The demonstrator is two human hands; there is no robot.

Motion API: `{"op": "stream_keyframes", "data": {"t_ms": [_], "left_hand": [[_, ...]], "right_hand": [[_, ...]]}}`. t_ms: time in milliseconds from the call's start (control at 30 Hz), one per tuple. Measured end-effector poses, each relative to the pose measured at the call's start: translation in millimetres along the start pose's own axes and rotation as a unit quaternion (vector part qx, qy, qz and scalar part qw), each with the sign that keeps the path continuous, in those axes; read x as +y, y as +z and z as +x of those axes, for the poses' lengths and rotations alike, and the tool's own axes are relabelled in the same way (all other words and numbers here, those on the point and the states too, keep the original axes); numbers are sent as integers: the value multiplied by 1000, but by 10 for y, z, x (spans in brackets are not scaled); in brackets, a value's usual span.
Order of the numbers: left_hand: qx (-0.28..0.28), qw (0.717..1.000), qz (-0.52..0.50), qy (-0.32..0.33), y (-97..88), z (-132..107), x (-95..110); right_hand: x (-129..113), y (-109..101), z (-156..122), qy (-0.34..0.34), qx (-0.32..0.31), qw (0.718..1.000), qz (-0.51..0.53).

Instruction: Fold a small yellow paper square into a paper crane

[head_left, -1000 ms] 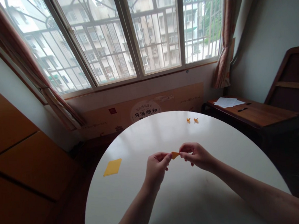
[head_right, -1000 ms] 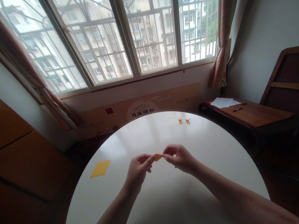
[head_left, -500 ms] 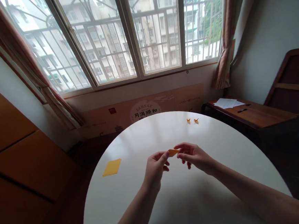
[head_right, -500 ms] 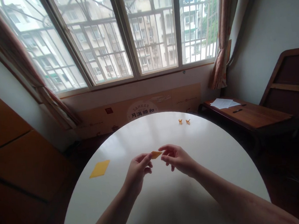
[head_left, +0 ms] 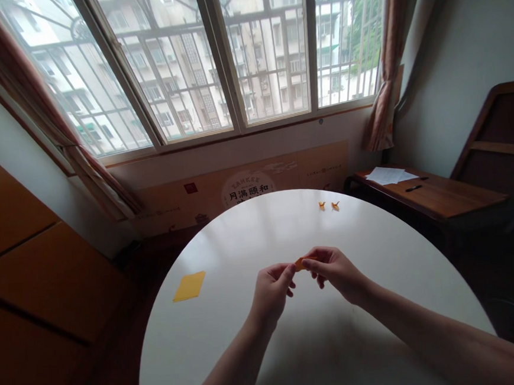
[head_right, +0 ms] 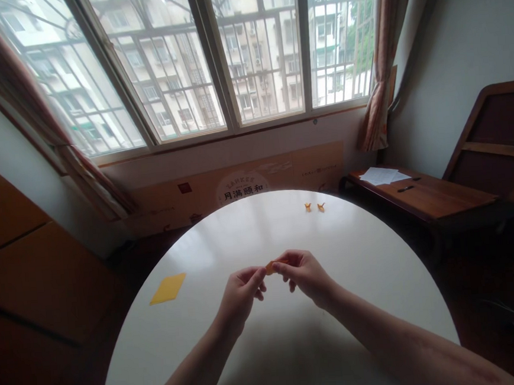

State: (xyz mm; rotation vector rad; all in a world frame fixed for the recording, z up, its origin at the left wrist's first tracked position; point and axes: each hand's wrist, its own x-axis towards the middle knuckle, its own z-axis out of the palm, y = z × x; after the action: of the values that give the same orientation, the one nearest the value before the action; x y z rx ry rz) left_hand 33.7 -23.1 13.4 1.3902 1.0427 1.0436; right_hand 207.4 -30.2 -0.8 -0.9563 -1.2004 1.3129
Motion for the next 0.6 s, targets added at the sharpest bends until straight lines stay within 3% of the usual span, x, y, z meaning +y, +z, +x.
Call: {"op": "stream_keyframes", "data": {"t_ms": [367, 600], "left_hand": [[1, 996, 73, 54, -49, -6, -8], [14, 997, 46, 66, -35, -24, 47]], "right_hand": [[-45, 1, -4, 10, -1, 1000, 17], [-12, 21, -15, 19, -27, 998, 53]]}}
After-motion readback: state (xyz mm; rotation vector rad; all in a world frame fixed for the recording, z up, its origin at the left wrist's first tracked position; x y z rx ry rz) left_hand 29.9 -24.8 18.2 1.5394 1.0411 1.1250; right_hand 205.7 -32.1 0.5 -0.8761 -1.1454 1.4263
